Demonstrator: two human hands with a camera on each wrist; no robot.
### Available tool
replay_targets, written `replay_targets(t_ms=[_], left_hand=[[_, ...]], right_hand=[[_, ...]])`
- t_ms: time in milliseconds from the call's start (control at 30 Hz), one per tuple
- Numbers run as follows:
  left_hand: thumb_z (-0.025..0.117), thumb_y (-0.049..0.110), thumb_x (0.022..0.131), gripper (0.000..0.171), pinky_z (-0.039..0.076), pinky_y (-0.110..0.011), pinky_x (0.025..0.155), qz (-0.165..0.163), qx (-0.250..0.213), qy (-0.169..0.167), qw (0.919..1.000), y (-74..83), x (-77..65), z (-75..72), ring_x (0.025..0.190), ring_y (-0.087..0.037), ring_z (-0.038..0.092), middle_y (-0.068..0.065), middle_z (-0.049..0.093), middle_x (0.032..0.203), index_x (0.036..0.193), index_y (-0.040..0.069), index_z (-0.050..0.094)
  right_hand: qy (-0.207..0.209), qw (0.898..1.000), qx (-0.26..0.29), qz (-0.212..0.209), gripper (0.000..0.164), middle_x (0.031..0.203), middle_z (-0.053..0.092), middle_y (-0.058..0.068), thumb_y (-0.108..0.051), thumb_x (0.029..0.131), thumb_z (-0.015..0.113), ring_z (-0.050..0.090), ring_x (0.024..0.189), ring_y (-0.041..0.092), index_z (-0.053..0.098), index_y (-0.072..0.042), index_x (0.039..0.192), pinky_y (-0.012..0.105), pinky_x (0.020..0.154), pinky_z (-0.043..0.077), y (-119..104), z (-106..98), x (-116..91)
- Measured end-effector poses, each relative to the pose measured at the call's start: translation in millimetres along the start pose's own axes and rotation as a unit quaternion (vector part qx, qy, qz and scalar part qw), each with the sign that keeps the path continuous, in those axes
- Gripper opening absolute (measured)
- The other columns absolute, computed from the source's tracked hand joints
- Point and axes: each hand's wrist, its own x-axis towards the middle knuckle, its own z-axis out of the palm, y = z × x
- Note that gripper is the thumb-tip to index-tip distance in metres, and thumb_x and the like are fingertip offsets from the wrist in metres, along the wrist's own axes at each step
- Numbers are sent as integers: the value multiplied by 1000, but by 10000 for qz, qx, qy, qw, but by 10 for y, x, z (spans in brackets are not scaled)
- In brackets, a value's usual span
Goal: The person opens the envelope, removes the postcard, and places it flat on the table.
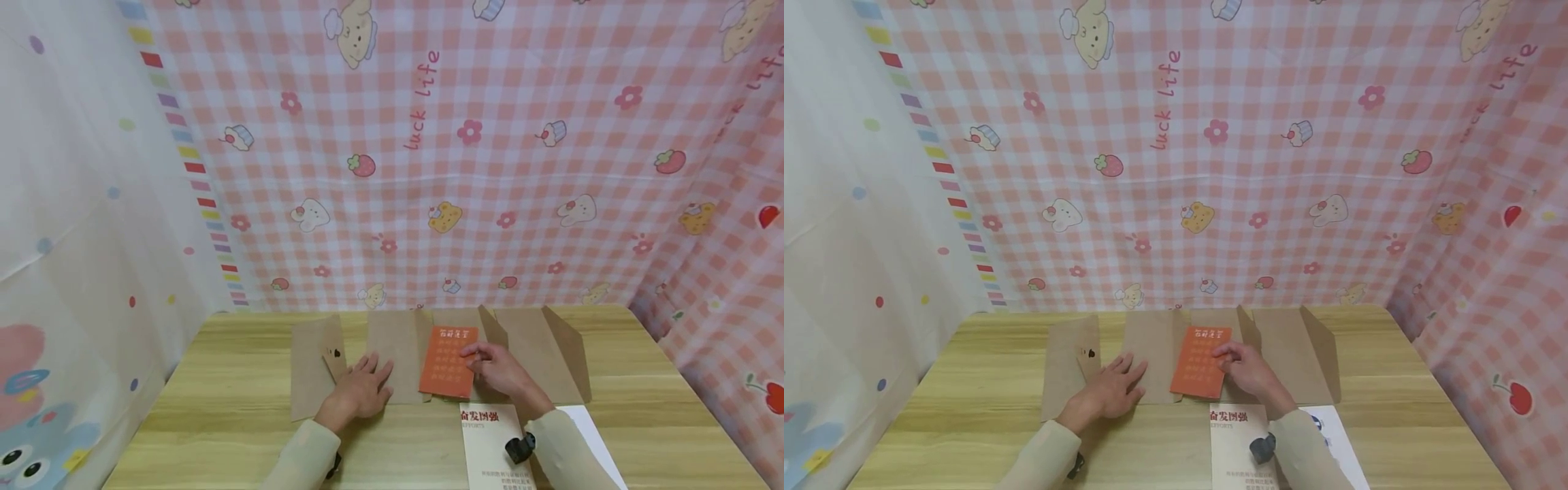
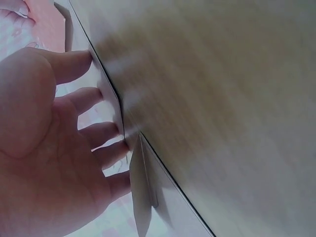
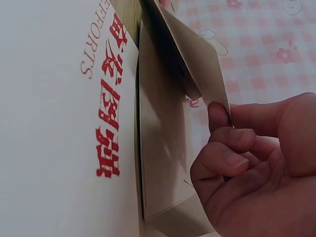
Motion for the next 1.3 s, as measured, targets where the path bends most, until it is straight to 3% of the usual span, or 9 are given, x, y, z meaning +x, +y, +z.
replay_targets(t_ms=[333,1000,1300], left_hand=[[48,38,103,56,26,-57,116,17,-7,40,10000,4,-4,8,149,-36,25,-16,27,161,154,17,38],[47,39,103,56,27,-56,116,53,73,57,9999,-15,-7,17,148,-36,25,-16,27,161,154,19,37],[48,38,103,56,28,-56,116,78,106,50,9999,-10,-17,17,148,-36,25,-16,27,161,154,18,38]], right_hand=[[-141,9996,258,46,19,83,56,7,-2,95,61,43,59,10,65,3,113,22,50,38,-45,-18,-52],[-243,9995,189,-93,20,87,57,8,-3,96,61,45,65,13,64,3,114,23,52,39,-140,-6,-130],[-374,9989,238,-173,21,88,57,9,-3,97,59,41,58,9,63,4,116,21,49,36,-150,-30,-159]])
